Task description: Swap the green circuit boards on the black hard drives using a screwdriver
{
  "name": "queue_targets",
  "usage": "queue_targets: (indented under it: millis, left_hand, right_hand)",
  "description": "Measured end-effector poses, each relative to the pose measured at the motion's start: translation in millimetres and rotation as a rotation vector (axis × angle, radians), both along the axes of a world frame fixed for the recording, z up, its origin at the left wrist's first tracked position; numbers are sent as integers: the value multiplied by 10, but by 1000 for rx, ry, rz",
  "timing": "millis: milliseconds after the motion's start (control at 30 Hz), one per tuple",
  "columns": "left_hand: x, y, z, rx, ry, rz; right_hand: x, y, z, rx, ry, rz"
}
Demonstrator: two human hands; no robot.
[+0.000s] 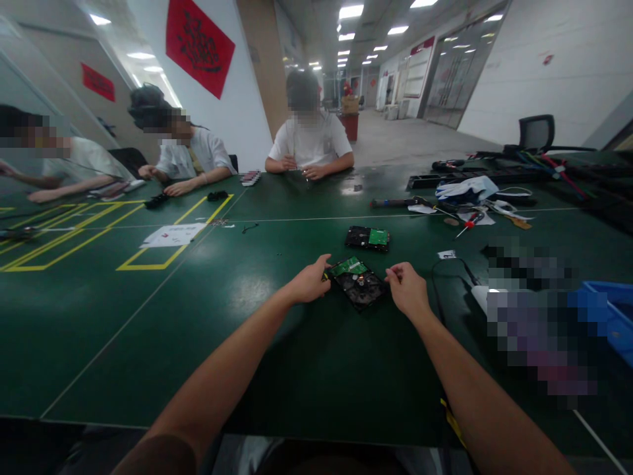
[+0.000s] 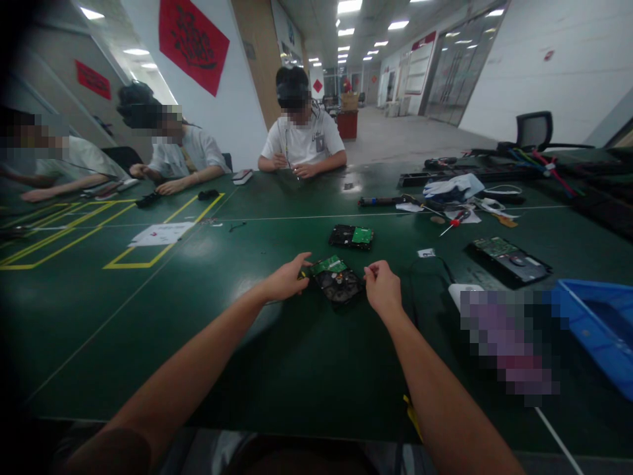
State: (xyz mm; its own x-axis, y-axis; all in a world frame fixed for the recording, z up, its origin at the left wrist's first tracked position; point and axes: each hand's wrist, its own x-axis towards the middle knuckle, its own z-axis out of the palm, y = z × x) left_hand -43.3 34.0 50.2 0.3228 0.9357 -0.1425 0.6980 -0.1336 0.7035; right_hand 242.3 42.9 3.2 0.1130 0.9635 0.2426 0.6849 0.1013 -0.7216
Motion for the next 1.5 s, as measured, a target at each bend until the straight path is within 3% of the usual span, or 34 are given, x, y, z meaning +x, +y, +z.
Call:
queue_targets:
  millis: [167,467,567,667,833,1033,1267,1400,1500]
  left_hand:
    - [32,-265,69,15,37,26]
    - [198,-959,94,139,229,43]
    - [249,-1059,79,134,244,39]
    - [212,-984,37,139,270,33]
    - [21,-613,-21,213,412,71]
    - [-159,-287,-69,238,264,-90]
    - [-211,-254,-69,195,166,-119]
    - [-219,-256,-63,126,73,-107]
    - [-222,-240,-91,136,32,-105]
  right_hand:
    - [13,31,-52,-21,54,35]
    - [14,81,-90,67,-23,72]
    - [6,78,-84,58,-15,78]
    - [5,73,-71,60,-35,53]
    - [18,24,10,33,-124,-44]
    - [9,-21,43,17,-114,-80]
    - [-50,15,24,48,102,51]
    - [-1,-10,98,38,-47,-71]
    - [35,-38,130,-40,-132,-77]
